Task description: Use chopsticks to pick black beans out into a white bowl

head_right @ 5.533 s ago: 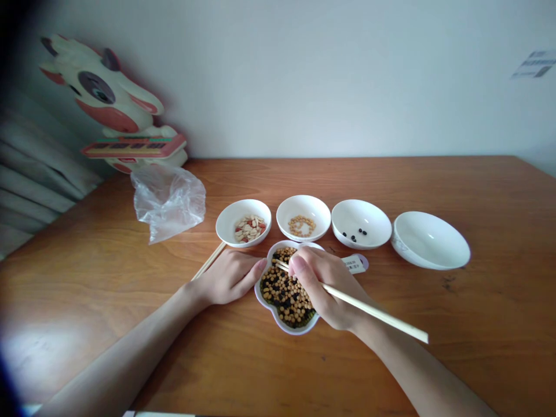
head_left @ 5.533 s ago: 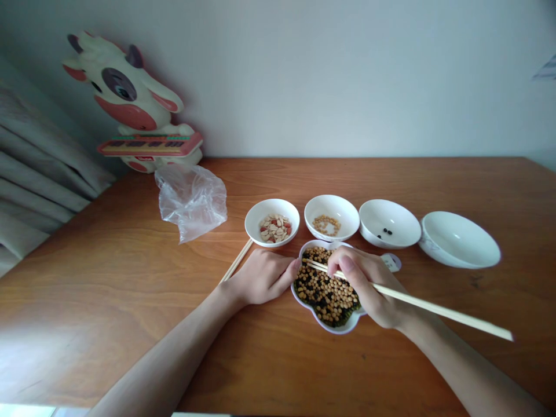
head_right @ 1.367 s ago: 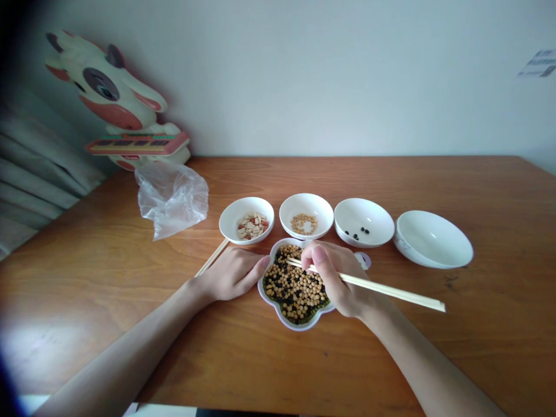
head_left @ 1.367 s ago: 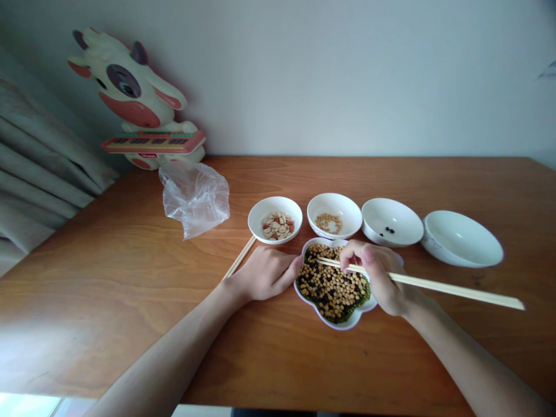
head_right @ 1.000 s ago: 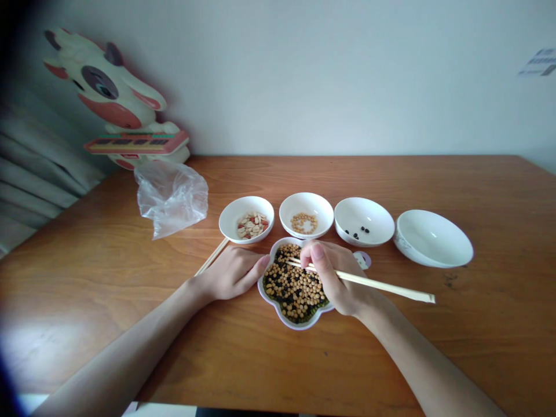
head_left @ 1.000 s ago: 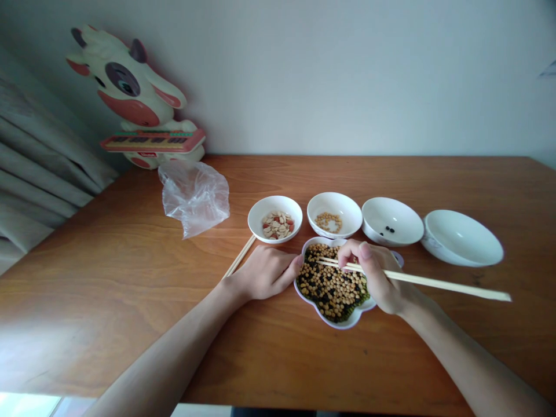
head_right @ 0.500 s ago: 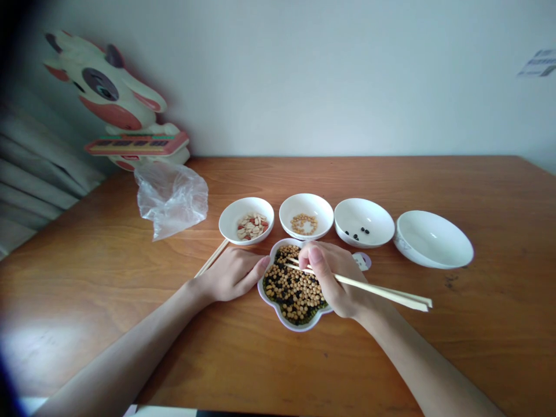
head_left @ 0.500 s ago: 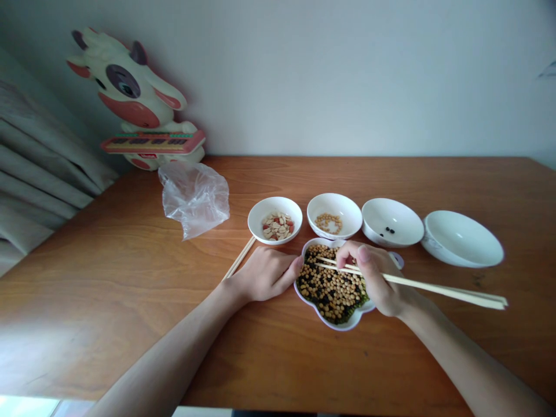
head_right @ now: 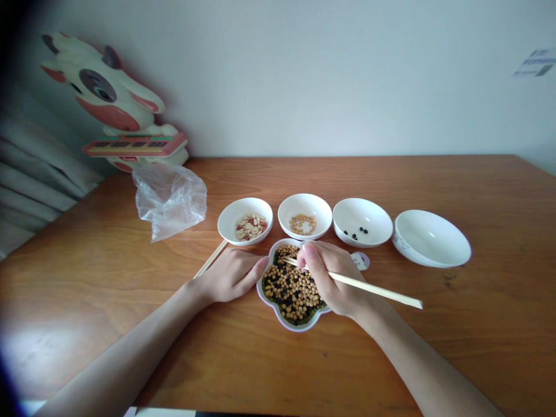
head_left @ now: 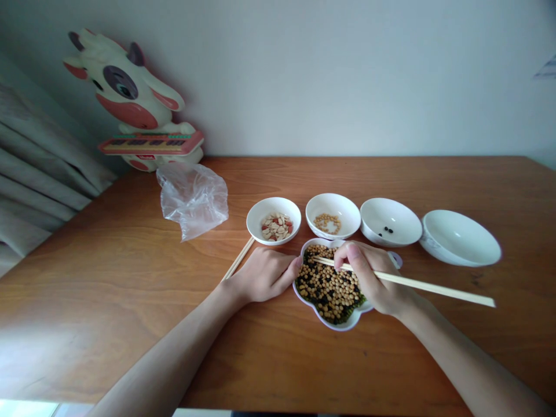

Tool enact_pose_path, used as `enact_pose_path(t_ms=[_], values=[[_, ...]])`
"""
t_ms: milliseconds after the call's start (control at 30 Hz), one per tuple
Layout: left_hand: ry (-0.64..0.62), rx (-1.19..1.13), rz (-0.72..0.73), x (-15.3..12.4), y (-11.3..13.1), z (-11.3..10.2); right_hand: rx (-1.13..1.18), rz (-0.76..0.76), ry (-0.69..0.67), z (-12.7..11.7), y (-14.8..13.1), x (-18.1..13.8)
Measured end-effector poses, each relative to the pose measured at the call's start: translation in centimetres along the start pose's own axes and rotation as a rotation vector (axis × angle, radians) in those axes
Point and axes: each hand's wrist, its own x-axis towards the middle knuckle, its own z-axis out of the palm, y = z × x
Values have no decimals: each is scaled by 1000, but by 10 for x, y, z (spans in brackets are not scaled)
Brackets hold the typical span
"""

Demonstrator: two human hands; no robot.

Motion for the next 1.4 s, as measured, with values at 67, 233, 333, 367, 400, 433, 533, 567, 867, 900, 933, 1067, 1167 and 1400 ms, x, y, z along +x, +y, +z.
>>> enact_pose_path(t_ms=[67,233,333,367,400,433,533,567,867,900,933,1067,1167,1400], values=[[-2,8,-4,0,-1,0,19,10,-2,-1,0,-1],[-4,18,3,-1,-1,1,35,17,-45,-2,-1,-1],[-2,20,1,-1,-1,1,7,26,-65,-2,-2,0],[-2,19,-1,-1,-1,1,1,29,-71,-2,-2,0],[-2,17,-3,-1,0,0,-1,32,-77,-2,-2,0],[-2,14,-5,-1,0,0,1,34,-80,-1,-1,1],[-4,4,-11,-1,0,0,15,35,-84,-1,-2,1],[-7,0,-12,-1,0,0,15,37,-84,-1,-2,1],[-9,-11,-12,-1,0,0,-36,21,-87,0,-3,2],[-7,-12,-9,-1,0,0,-42,16,-88,0,-3,2],[-5,-10,-10,-1,-1,1,-43,15,-83,0,-3,2],[-11,-2,-21,-1,-1,2,-23,19,-58,0,-2,1],[-16,-2,-22,-1,0,1,-11,21,-57,0,-2,0],[-7,-13,-9,-1,0,0,-50,12,-60,0,-3,1]])
